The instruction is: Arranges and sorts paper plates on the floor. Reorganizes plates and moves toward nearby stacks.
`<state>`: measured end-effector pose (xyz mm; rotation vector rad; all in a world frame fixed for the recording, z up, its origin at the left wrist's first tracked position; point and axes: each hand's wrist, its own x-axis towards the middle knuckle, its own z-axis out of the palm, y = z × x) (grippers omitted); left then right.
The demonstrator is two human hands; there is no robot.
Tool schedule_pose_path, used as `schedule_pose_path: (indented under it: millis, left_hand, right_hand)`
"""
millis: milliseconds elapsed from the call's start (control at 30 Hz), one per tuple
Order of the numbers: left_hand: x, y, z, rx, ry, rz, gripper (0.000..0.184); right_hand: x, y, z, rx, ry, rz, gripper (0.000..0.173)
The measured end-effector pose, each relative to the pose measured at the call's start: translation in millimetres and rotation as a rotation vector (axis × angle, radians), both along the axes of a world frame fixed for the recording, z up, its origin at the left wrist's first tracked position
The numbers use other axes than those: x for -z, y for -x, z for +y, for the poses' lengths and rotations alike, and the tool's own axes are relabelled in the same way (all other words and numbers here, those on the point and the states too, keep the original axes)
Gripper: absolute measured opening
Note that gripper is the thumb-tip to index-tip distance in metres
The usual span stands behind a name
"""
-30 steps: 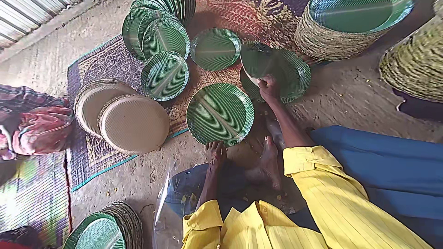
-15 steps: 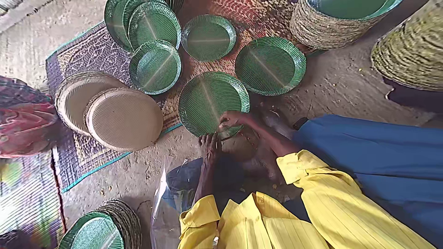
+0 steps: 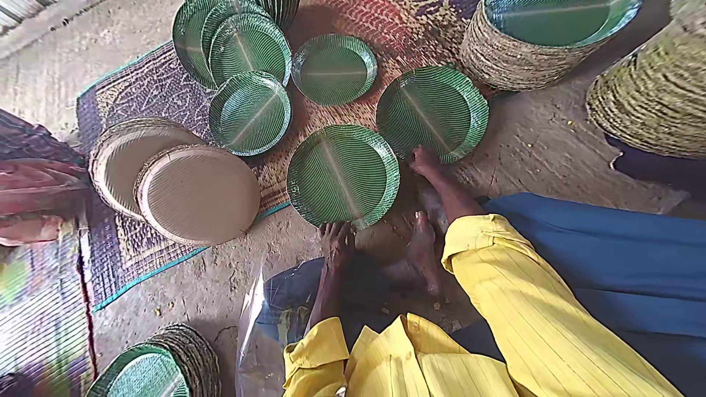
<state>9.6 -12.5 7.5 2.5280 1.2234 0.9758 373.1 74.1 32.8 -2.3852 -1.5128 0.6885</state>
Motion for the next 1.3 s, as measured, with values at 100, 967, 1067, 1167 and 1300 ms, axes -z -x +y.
schedule_pose_path:
  millis: [100, 967, 1067, 1167, 1300]
  left_hand:
    - [-1.6, -1.3, 0.0, -0.001, 0.012, 0.0, 0.028]
    - [-2.6, -4.4, -4.8, 0.019, -0.05, -0.011, 0.031]
    - [-1.1, -6.1, -5.8, 0.022, -0.02, 0.038, 0.03]
    - [1.2, -7.1, -5.2, 0.025, 0.053, 0.094, 0.028]
    - [2.0, -7.6, -3.8, 0.023, 0.038, 0.058, 0.028]
  right_hand:
    - [-9.6, -4.1, 1.8, 0.03, 0.004, 0.105, 0.033]
    - [-2.7, 8.5, 0.4, -0.05, -0.009, -0.043, 0.03]
    - [-3.0, 8.1, 0.3, 0.033, -0.049, -0.025, 0.028]
    - [-11.2, 1.2, 3.9, 0.238, -0.15, 0.069, 0.031]
    - [-58.5, 17.2, 15.2, 0.189, -0.539, -0.008, 0.03]
